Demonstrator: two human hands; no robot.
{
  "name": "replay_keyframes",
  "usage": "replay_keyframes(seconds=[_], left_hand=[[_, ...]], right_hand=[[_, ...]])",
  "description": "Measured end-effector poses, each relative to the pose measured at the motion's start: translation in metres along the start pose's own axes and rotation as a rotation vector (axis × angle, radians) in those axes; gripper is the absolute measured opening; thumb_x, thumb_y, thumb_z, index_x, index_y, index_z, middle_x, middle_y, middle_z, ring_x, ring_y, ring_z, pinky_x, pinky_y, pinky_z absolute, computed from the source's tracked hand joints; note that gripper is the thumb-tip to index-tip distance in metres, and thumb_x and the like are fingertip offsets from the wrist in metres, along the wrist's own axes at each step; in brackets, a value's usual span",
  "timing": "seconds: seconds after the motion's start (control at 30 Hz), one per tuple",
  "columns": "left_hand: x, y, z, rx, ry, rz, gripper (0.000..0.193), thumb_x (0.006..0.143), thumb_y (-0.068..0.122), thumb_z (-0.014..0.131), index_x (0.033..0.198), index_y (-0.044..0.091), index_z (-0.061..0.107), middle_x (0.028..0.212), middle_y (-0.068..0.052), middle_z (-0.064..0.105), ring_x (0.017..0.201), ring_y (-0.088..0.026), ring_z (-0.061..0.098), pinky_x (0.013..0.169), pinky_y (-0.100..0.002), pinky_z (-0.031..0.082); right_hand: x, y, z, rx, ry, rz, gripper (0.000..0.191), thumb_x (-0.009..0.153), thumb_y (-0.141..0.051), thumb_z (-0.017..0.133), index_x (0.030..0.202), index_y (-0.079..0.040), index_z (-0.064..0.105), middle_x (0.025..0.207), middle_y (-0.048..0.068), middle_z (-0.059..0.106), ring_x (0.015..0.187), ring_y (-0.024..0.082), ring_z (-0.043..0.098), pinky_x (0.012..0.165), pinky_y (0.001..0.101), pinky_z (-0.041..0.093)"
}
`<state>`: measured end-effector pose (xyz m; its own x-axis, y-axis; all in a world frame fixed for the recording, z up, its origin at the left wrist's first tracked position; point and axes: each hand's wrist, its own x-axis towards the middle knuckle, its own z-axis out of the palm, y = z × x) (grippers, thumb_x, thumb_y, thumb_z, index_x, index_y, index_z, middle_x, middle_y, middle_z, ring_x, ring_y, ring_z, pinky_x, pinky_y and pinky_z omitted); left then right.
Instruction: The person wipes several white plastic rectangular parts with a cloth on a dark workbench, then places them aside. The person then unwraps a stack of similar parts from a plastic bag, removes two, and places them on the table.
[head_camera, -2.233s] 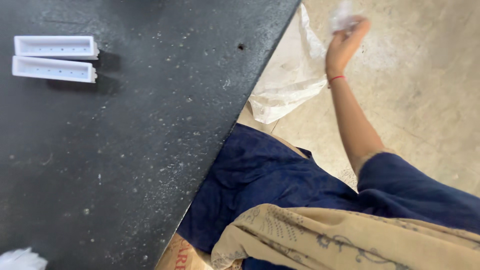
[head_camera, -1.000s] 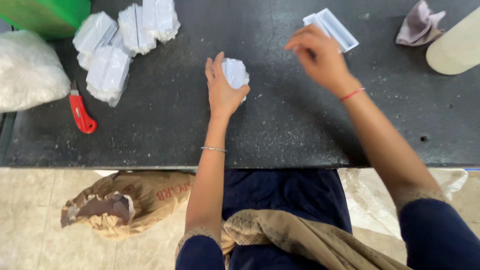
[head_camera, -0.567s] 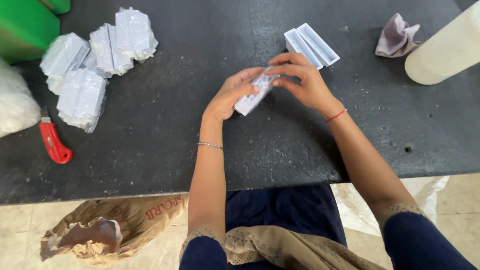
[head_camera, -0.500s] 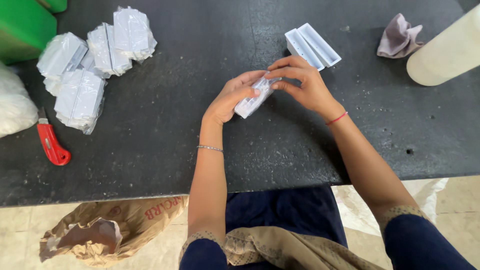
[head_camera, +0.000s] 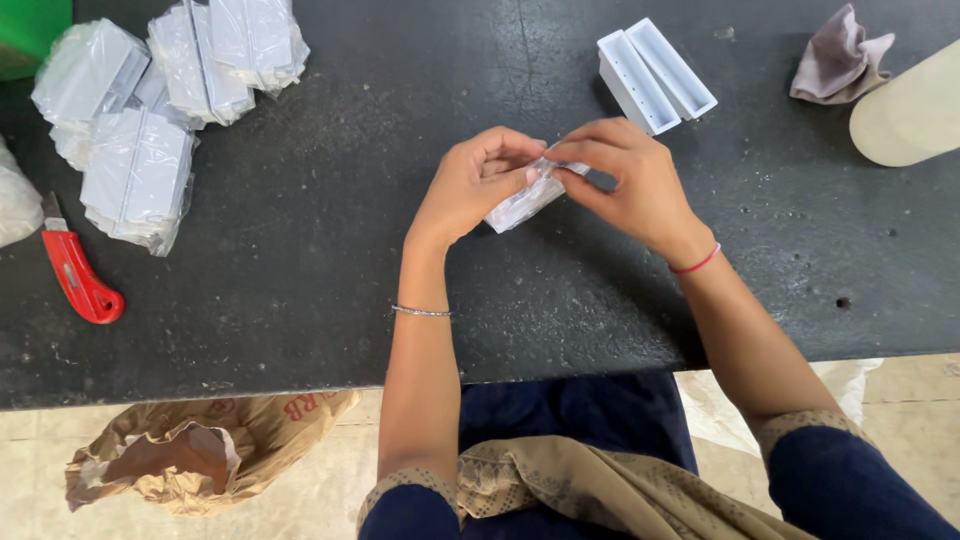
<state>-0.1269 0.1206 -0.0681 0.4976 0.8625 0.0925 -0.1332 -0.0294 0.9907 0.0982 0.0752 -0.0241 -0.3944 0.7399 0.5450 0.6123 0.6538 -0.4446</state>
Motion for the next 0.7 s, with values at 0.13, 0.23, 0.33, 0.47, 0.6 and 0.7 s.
replay_keyframes(seconds=[0.13, 0.23, 0.33, 0.47, 0.6, 0.7], left_hand=[[-0.002, 0.0, 0.0, 0.082, 0.047, 0.038, 0.017, 0.092, 0.004, 0.075, 0.108, -0.001, 0.073, 0.111, -0.01, 0.077, 0.102, -0.014, 0.075, 0.091, -0.03, 0.061], [-0.004, 0.002, 0.0, 0.141, 0.051, 0.01, 0.018, 0.093, 0.006, 0.073, 0.11, 0.001, 0.075, 0.107, -0.008, 0.078, 0.1, -0.014, 0.075, 0.091, -0.03, 0.061], [-0.004, 0.005, 0.001, 0.165, 0.034, 0.013, 0.02, 0.094, 0.008, 0.071, 0.112, 0.002, 0.074, 0.109, -0.006, 0.077, 0.103, -0.015, 0.075, 0.094, -0.03, 0.06], [-0.007, 0.009, 0.004, 0.23, 0.018, 0.058, 0.017, 0.095, 0.01, 0.07, 0.111, 0.004, 0.072, 0.111, -0.005, 0.073, 0.106, -0.016, 0.073, 0.097, -0.031, 0.061], [-0.008, 0.013, 0.005, 0.302, 0.006, 0.09, 0.015, 0.097, 0.008, 0.066, 0.111, 0.005, 0.071, 0.115, -0.005, 0.07, 0.107, -0.017, 0.072, 0.097, -0.032, 0.062], [-0.01, 0.016, 0.007, 0.406, 0.019, 0.104, 0.014, 0.097, 0.007, 0.065, 0.111, 0.006, 0.069, 0.113, -0.005, 0.069, 0.104, -0.019, 0.072, 0.093, -0.033, 0.06]], right_hand=[[0.001, -0.008, 0.0, -0.047, 0.001, 0.0, 0.025, 0.089, -0.007, 0.081, 0.113, -0.008, 0.076, 0.114, 0.007, 0.072, 0.103, 0.026, 0.07, 0.089, 0.0358, 0.057], [0.002, -0.011, 0.002, -0.059, 0.005, 0.034, 0.021, 0.088, -0.007, 0.082, 0.108, -0.01, 0.076, 0.11, 0.005, 0.072, 0.101, 0.025, 0.07, 0.086, 0.0354, 0.057], [0.004, -0.013, 0.003, -0.06, 0.004, 0.071, 0.02, 0.087, -0.007, 0.081, 0.106, -0.01, 0.076, 0.106, 0.004, 0.072, 0.099, 0.025, 0.07, 0.085, 0.0358, 0.056], [0.005, -0.017, 0.003, -0.072, -0.012, 0.124, 0.021, 0.085, -0.007, 0.081, 0.105, -0.011, 0.076, 0.101, 0.003, 0.071, 0.096, 0.025, 0.069, 0.083, 0.0365, 0.055], [0.008, -0.02, 0.005, -0.123, -0.011, 0.134, 0.019, 0.084, -0.009, 0.081, 0.101, -0.011, 0.075, 0.096, 0.003, 0.068, 0.092, 0.025, 0.067, 0.079, 0.0377, 0.054], [0.008, -0.021, 0.008, -0.141, -0.003, 0.137, 0.017, 0.084, -0.01, 0.081, 0.099, -0.011, 0.075, 0.092, 0.003, 0.067, 0.089, 0.024, 0.066, 0.077, 0.0379, 0.053]])
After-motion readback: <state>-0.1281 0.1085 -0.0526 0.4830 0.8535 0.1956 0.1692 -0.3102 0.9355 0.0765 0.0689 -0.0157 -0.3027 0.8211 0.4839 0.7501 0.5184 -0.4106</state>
